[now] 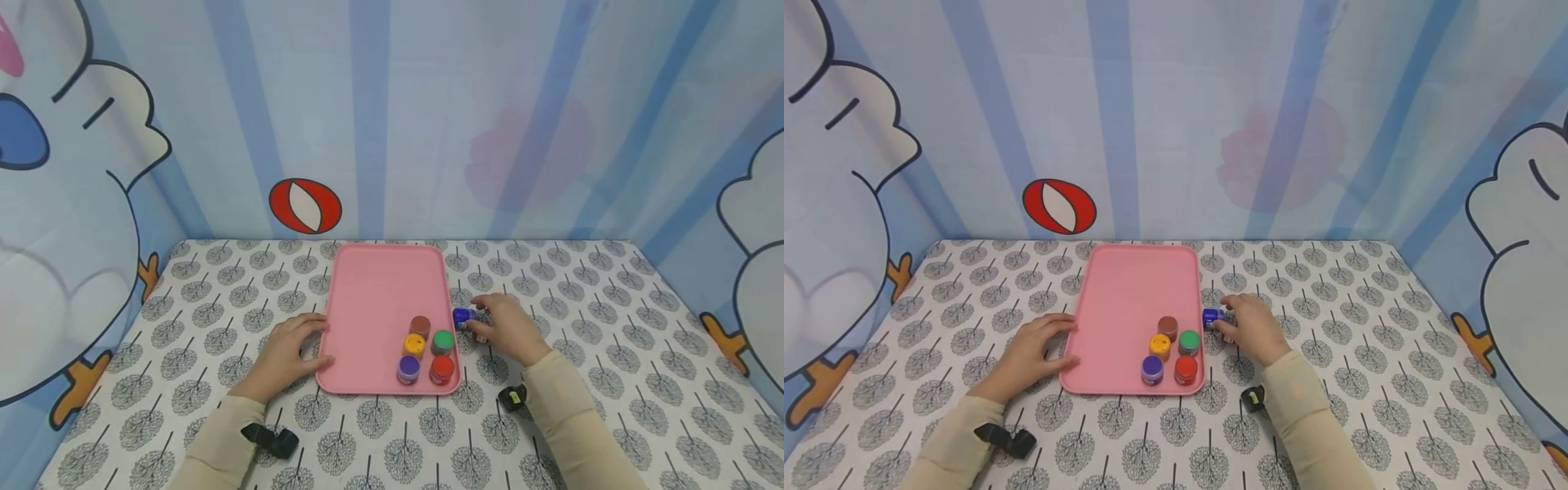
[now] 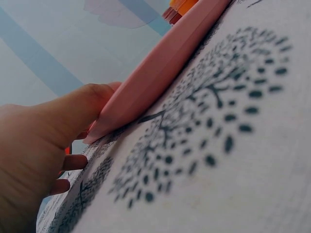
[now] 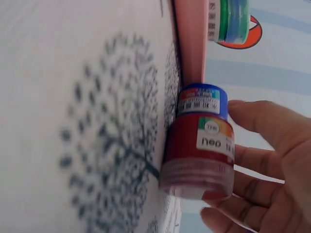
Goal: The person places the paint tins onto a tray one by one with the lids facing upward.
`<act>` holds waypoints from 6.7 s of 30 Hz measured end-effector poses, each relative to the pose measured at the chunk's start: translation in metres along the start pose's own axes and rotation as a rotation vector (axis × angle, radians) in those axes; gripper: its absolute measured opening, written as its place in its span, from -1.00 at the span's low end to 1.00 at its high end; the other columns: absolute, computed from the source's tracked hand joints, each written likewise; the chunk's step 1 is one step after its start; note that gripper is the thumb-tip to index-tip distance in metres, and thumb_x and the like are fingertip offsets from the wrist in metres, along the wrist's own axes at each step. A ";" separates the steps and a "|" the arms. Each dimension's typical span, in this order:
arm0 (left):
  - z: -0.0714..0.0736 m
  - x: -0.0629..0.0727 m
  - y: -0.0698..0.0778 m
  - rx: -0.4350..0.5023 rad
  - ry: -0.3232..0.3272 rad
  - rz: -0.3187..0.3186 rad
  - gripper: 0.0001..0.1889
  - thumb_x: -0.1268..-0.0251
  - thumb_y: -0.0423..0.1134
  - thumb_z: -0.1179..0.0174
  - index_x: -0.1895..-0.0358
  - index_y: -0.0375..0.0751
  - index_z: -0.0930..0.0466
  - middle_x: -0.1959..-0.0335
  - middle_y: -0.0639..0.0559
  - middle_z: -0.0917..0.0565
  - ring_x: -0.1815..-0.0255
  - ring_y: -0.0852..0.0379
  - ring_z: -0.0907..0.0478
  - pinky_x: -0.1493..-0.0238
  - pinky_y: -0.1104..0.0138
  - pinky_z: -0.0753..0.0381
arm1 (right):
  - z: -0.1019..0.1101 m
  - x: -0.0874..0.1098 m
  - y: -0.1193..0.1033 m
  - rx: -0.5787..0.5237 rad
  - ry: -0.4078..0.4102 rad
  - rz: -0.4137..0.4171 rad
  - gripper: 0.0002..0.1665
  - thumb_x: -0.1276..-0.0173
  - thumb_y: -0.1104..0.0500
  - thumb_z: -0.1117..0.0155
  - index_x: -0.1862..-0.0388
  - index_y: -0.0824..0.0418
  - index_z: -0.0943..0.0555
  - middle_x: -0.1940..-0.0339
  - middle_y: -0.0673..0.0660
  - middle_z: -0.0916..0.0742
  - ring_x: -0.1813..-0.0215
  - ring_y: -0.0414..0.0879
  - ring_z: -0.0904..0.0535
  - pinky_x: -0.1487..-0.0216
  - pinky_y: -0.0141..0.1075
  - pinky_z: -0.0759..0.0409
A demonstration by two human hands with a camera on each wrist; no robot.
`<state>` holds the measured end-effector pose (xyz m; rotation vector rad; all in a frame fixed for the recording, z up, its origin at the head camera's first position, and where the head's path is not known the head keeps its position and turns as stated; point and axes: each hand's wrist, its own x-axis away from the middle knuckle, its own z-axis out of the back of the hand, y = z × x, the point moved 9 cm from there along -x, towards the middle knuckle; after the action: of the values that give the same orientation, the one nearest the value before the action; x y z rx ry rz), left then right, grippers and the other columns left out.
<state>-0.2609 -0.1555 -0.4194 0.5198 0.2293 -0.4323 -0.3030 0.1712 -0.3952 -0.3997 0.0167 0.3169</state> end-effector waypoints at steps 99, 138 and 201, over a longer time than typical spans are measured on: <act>0.002 0.000 -0.002 0.013 -0.017 0.024 -0.40 0.01 0.02 -0.42 -0.11 -0.20 -0.57 -0.24 -0.07 -0.54 -0.30 -0.13 -0.43 -0.32 -0.05 -0.37 | -0.004 -0.034 -0.065 0.086 -0.066 0.177 -0.52 -0.21 0.11 -0.38 -0.10 0.24 -0.58 0.01 0.17 -0.66 -0.01 0.04 -0.63 -0.11 -0.07 -0.64; 0.000 0.000 -0.002 0.003 0.001 0.031 -0.41 0.05 0.04 -0.43 -0.08 -0.17 -0.59 -0.22 -0.03 -0.56 -0.27 -0.10 -0.46 -0.32 -0.04 -0.38 | -0.023 -0.039 -0.077 0.104 -0.121 0.225 -0.53 -0.15 0.21 -0.42 -0.07 0.21 -0.61 0.01 0.12 -0.65 -0.04 0.01 -0.62 -0.18 -0.11 -0.61; 0.000 0.000 -0.001 0.014 0.003 0.033 -0.40 0.05 0.01 -0.45 -0.10 -0.19 -0.58 -0.23 -0.06 -0.55 -0.29 -0.12 -0.44 -0.31 -0.04 -0.38 | 0.028 0.011 -0.017 0.101 0.022 0.134 -0.62 -0.18 0.09 -0.40 0.08 0.27 -0.64 0.15 0.18 -0.72 0.10 0.09 -0.64 0.01 0.02 -0.63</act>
<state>-0.2608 -0.1563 -0.4198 0.5373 0.2208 -0.4017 -0.2883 0.1701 -0.3641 -0.3025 0.0804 0.4417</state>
